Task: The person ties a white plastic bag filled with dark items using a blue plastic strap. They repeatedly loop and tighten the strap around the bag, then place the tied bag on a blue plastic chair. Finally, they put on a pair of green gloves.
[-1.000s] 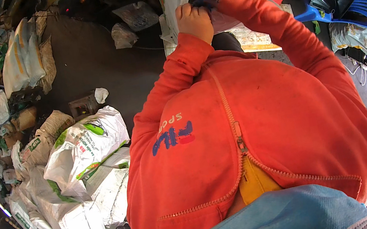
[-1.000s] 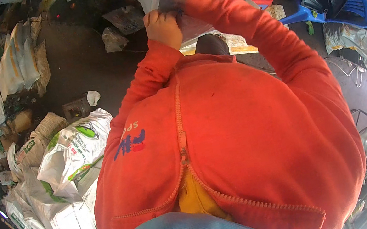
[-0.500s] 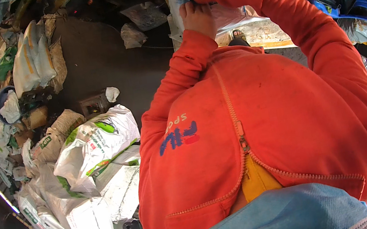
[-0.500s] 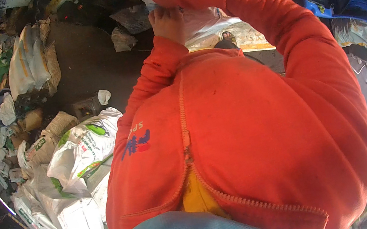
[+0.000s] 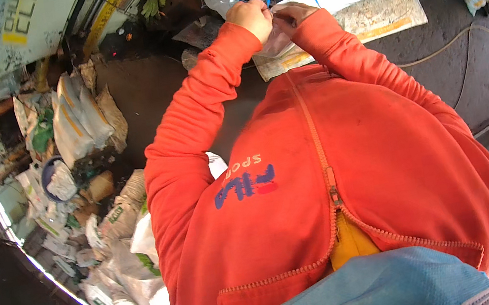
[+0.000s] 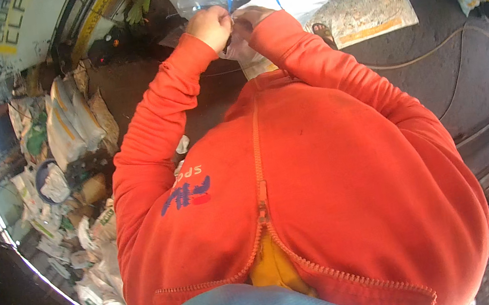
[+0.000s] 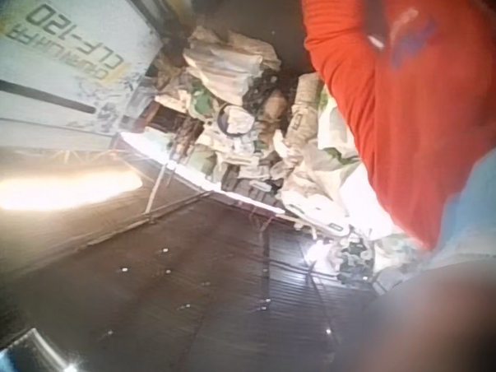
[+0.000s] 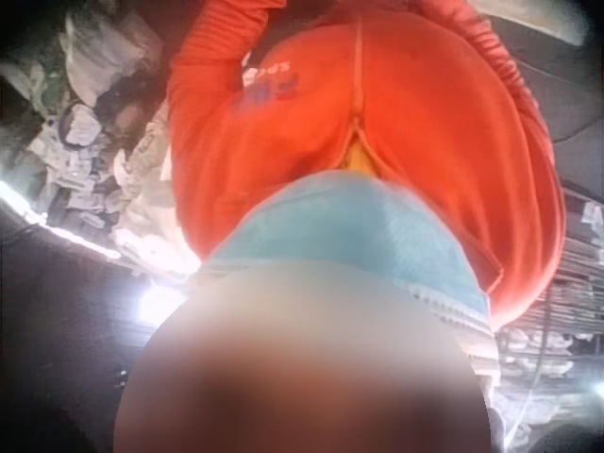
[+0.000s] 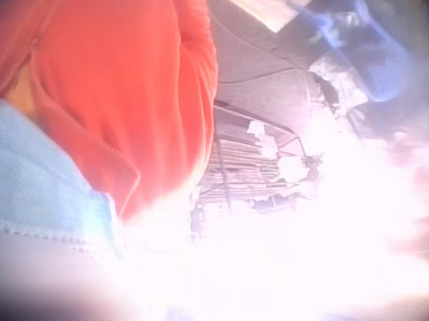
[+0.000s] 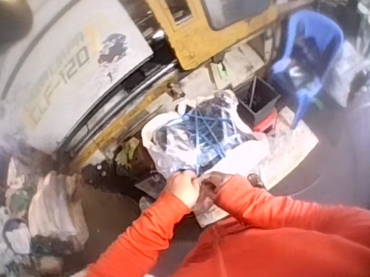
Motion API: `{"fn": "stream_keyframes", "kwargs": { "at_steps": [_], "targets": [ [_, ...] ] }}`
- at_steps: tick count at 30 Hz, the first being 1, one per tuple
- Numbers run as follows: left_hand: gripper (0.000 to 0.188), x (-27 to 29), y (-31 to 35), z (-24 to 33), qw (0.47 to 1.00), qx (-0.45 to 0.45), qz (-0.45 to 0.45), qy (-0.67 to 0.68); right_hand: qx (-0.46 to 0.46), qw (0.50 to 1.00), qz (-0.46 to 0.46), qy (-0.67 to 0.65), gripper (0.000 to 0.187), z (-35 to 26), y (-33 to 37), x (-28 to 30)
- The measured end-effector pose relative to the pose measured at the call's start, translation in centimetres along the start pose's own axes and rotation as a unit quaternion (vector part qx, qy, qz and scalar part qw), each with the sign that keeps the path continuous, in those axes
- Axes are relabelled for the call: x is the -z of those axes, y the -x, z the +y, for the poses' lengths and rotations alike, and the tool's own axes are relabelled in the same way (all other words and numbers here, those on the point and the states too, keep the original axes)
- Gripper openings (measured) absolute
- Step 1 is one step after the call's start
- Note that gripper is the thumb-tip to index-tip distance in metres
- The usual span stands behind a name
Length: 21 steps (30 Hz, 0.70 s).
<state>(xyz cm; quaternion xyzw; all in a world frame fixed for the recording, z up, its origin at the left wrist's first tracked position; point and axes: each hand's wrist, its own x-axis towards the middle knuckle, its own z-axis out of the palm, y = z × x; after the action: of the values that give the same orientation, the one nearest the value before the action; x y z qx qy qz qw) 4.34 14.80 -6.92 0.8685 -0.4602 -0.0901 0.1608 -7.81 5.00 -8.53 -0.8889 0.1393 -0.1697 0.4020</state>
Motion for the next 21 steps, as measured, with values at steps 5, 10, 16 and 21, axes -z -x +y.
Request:
{"fn": "stream_keyframes", "kwargs": {
  "at_steps": [5,10,16,21],
  "targets": [
    [0.026,1.5,-1.1,0.2,0.984,0.072,-0.144,0.071,-0.112,0.993,-0.017,-0.043,0.027,-0.6,0.0,-0.6],
    [0.026,1.9,-1.6,0.0,0.936,0.174,-0.212,0.221,-0.175,0.977,0.001,-0.121,0.022,-0.7,-0.3,-1.5],
    [0.032,2.7,-2.7,0.0,0.935,0.113,-0.306,0.14,-0.144,0.99,0.001,-0.014,0.025,-0.3,-0.5,-2.5],
    [0.03,2.6,-2.9,0.8,0.899,0.243,-0.281,0.232,-0.056,0.985,0.161,-0.037,0.026,0.2,0.4,-4.2]
  ]
}}
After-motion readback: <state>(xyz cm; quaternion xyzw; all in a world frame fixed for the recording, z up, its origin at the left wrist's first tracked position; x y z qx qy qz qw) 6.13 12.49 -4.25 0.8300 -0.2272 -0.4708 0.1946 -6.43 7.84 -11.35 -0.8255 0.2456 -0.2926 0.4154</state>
